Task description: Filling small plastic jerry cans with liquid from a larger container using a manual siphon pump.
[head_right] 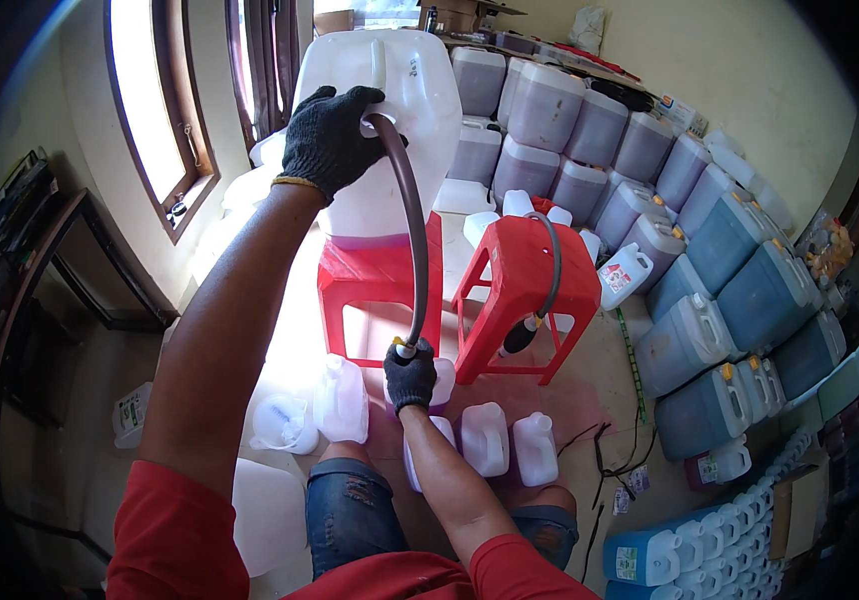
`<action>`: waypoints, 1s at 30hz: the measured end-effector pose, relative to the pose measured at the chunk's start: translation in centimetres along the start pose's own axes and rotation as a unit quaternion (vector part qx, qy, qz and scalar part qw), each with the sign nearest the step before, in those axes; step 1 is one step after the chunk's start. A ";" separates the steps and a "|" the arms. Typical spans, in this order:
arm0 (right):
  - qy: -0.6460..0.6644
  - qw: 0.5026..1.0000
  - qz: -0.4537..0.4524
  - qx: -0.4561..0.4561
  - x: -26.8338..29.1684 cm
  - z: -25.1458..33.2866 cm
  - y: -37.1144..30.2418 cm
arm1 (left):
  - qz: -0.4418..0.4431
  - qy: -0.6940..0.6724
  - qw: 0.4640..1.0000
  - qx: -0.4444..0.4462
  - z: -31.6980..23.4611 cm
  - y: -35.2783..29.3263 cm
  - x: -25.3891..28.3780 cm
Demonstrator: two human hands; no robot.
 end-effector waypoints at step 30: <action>-0.037 0.927 0.347 0.137 1.6 -1.8 -5.3 | -0.034 0.034 0.999 -0.024 0.9 -0.2 0.9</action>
Point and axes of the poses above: each hand's wrist, its own y-axis towards the middle knuckle, its own x-axis out of the back of the hand, z = x × y, the point moved 6 cm from there along y, towards the middle knuckle, and after that the axes turned 6 degrees about y, right-handed, at the moved point
